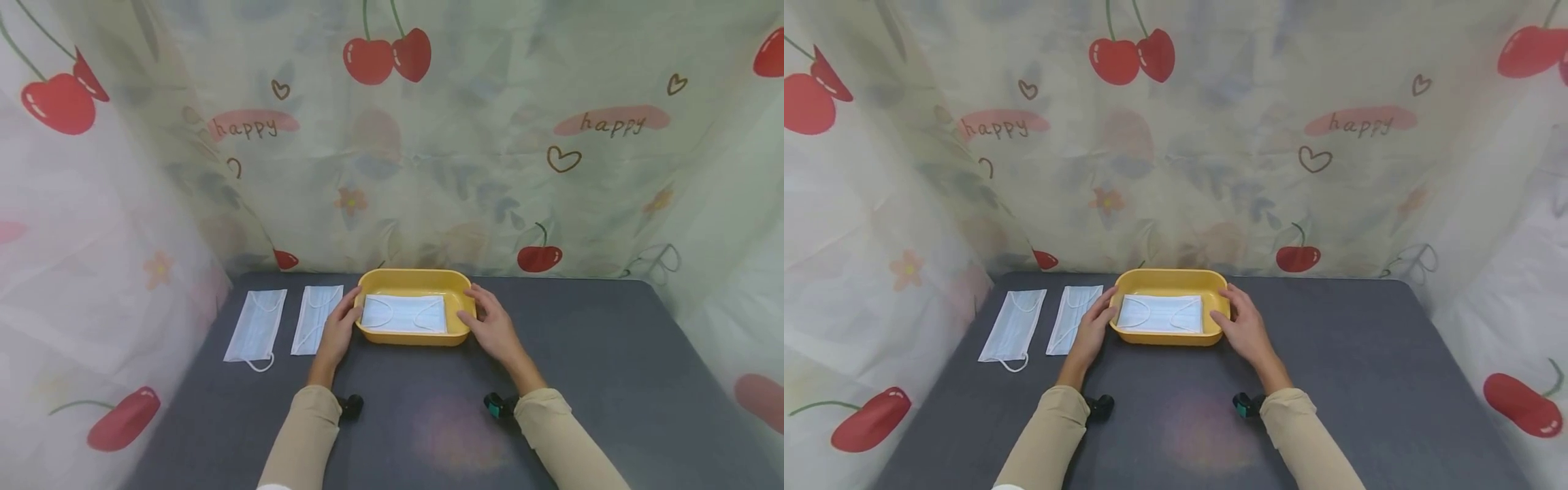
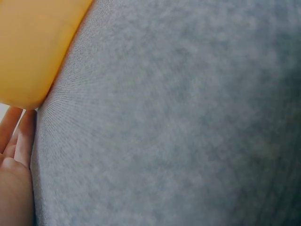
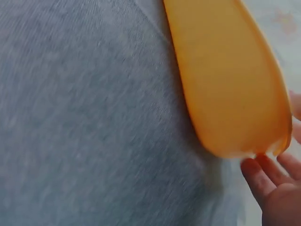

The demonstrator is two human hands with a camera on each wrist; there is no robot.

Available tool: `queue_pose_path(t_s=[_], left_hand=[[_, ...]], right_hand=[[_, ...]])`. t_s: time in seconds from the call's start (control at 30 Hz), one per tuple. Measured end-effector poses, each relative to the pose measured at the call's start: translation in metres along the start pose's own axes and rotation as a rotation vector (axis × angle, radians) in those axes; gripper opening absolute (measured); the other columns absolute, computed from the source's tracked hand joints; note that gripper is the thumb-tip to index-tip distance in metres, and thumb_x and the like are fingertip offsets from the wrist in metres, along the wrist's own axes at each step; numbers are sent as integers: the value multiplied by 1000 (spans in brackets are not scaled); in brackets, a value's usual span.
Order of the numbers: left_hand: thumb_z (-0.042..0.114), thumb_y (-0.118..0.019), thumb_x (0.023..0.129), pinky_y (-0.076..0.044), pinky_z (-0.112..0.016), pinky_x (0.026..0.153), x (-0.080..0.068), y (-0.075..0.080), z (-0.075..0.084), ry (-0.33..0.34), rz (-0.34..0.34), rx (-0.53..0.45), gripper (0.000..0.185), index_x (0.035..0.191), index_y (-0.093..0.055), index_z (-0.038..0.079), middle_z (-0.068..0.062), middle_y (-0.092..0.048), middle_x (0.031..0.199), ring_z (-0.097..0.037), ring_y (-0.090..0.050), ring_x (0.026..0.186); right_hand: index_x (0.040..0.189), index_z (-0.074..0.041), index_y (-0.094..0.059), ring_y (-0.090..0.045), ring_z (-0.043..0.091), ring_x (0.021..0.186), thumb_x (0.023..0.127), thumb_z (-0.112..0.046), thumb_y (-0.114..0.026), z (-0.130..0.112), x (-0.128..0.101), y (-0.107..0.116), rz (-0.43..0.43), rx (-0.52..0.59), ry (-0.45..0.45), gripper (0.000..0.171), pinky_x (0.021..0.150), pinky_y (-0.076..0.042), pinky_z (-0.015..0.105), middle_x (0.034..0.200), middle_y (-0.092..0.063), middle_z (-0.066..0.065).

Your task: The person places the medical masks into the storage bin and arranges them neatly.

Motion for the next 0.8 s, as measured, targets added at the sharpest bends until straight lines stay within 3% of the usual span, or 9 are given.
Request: queue_pose_path(t_s=[0.23, 0.57, 0.8], left_hand=[[33, -52, 105, -29, -51, 126, 0, 0, 0, 11, -17, 4, 44, 148, -51, 36, -1, -49, 157, -24, -42, 149], [26, -51, 105, -36, -52, 121, 2, -2, 8, -25, -36, 5, 44, 149, -51, 30, -13, -56, 149, -30, -50, 139], [19, -51, 105, -39, -48, 114, 0, 1, 10, -5, -46, -5, 46, 151, -51, 24, -21, -59, 140, -31, -54, 129]], right_hand=[[147, -9, -53, -47, 38, 144, 99, -26, -67, 16, -1, 1, -40, -16, -71, 53, 118, -40, 54, 165, -36, 15], [147, -16, -51, -31, 35, 155, 102, -32, -61, 29, 1, 4, -127, 95, -88, 48, 123, -31, 54, 168, -30, 13], [150, -20, -46, -21, 34, 159, 105, -35, -55, 33, -2, 0, -182, 127, -139, 47, 127, -23, 55, 168, -29, 11]])
Point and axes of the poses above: each hand's wrist, its own x-axis towards the middle knuckle, its own y-axis out of the back of the hand, z = x × y, the point moved 4 cm from there along x, towards the middle knuckle
